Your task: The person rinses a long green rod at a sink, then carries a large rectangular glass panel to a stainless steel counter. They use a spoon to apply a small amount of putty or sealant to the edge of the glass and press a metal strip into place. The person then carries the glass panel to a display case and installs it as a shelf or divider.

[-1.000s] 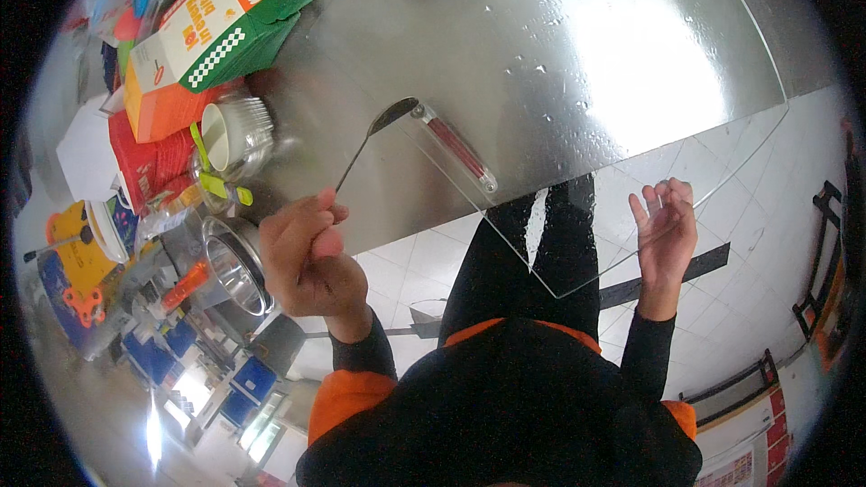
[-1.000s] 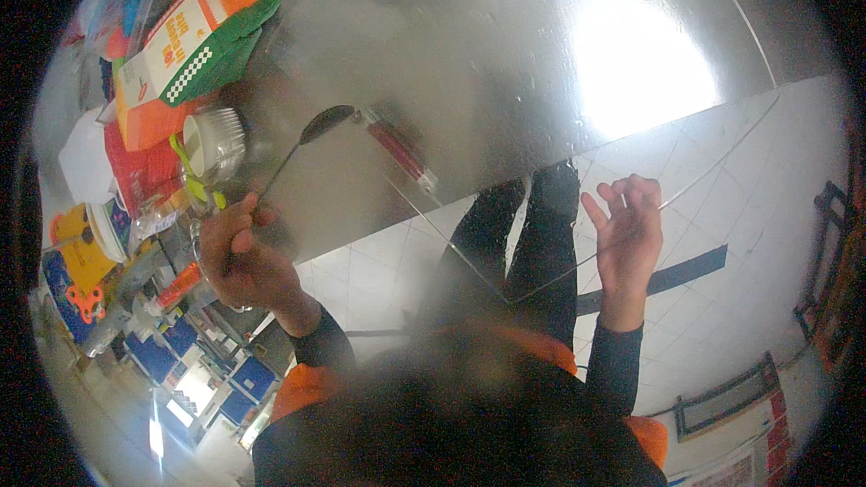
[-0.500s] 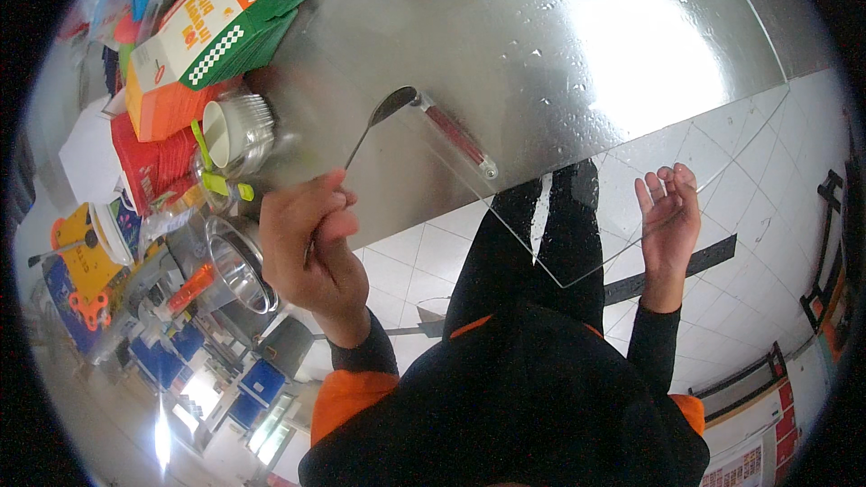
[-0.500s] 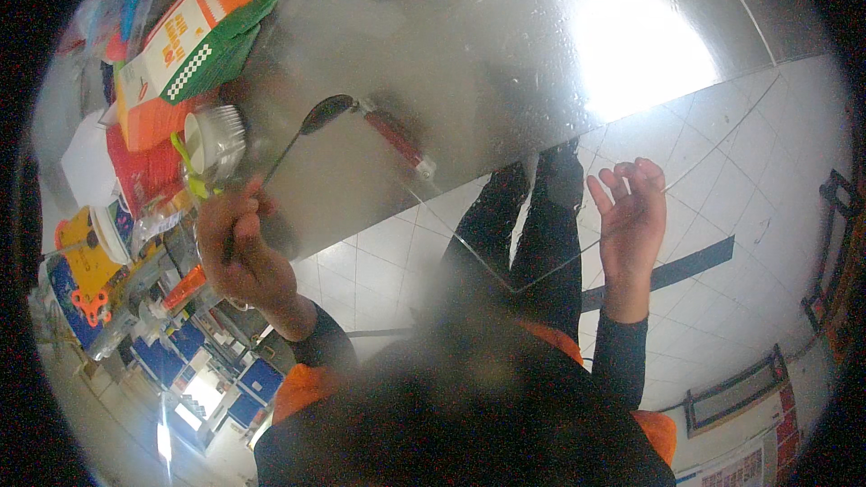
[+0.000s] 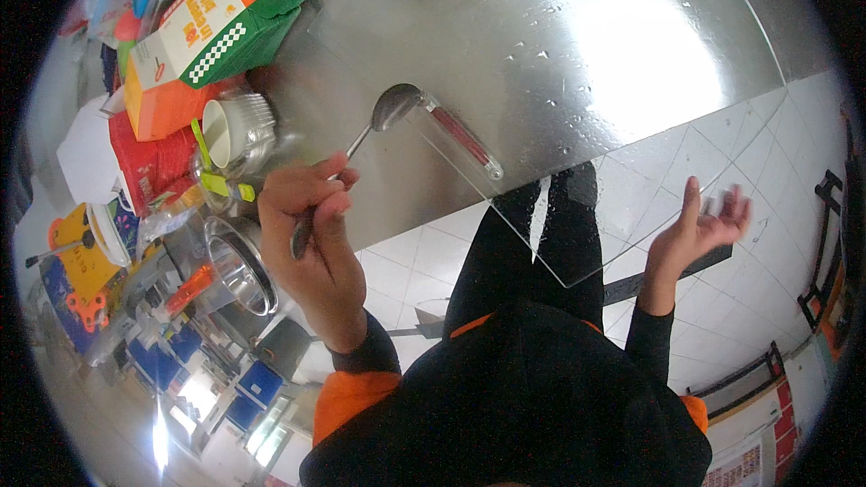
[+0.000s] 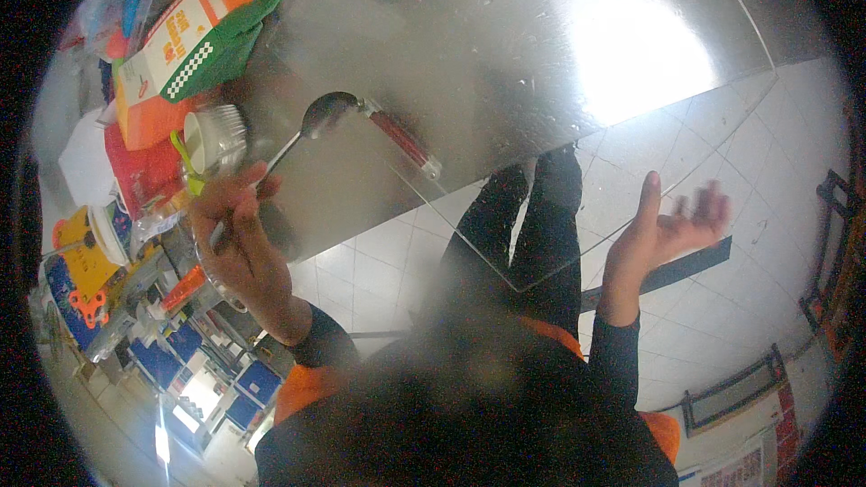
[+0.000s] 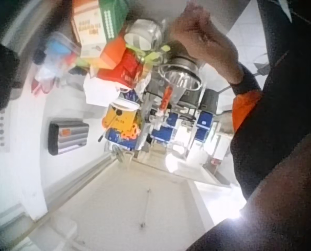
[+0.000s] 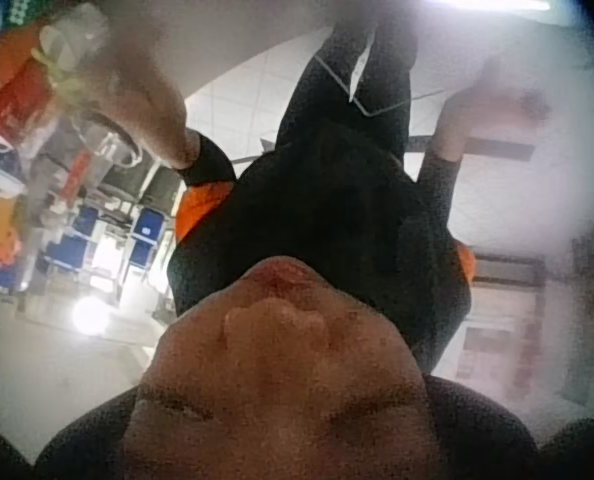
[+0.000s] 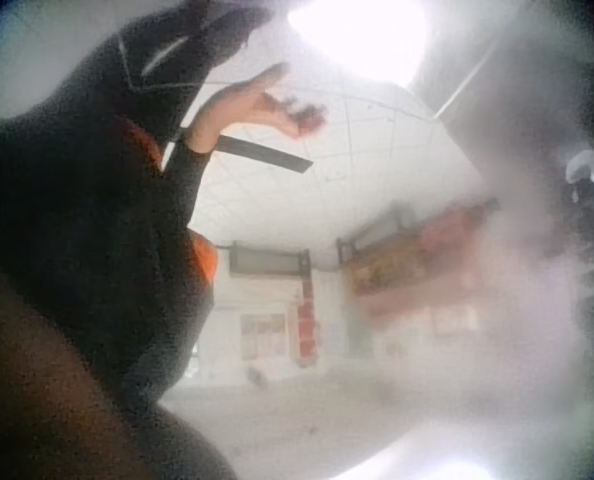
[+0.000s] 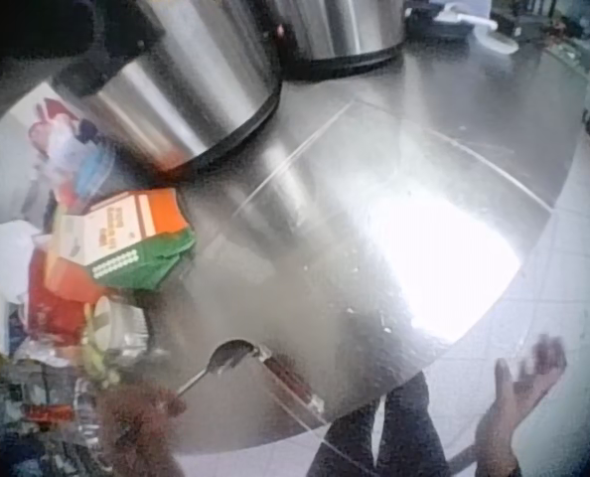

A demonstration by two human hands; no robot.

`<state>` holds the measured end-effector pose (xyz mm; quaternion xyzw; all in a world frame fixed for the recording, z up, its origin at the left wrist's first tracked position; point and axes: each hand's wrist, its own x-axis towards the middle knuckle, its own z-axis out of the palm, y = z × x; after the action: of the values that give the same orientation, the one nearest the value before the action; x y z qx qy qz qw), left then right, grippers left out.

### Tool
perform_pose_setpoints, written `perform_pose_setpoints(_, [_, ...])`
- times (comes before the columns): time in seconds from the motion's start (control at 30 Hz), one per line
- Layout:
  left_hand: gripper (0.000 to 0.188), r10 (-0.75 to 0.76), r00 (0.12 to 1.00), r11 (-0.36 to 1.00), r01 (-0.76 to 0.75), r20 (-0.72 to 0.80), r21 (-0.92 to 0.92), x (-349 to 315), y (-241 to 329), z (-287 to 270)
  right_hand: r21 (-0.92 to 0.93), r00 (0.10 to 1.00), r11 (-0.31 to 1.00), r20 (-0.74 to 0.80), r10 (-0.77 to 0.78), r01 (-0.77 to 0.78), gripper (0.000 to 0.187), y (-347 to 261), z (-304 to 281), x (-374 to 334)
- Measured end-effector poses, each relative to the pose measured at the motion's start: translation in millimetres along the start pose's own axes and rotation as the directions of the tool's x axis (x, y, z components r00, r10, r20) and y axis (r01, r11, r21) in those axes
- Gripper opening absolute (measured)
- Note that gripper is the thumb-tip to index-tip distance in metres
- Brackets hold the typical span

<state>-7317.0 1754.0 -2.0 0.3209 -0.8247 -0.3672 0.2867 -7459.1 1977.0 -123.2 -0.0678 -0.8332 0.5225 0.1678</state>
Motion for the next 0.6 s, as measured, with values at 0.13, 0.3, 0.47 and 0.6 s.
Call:
perform_pose_setpoints(0.13, [0.016,0.032,0.996,0.993,-0.042,0.089,0.109,0.4,-1.5,-3.9,0.301,0.701,0.91,0.582,-0.412,0.285,0.033,-58.2,29.0,11.4])
perform_pose_setpoints(0.3, [0.014,-0.021,0.993,0.996,0.032,0.118,-0.087,8.8,2.3,-3.4,0.572,0.14,0.779,0.776,-0.615,0.257,0.021,-102.6,113.8,-16.6])
perform_pose_setpoints(0.47, [0.015,-0.099,0.994,0.978,0.103,0.036,-0.181,8.3,-4.1,-6.8,0.701,-0.127,0.625,0.695,-0.708,0.344,0.013,-111.0,154.2,-27.2])
perform_pose_setpoints(0.6, [0.018,-0.135,0.991,0.988,0.136,0.014,-0.07,10.1,-13.6,3.5,0.717,-0.137,0.579,0.666,-0.733,0.388,0.012,-112.5,158.3,-30.1])
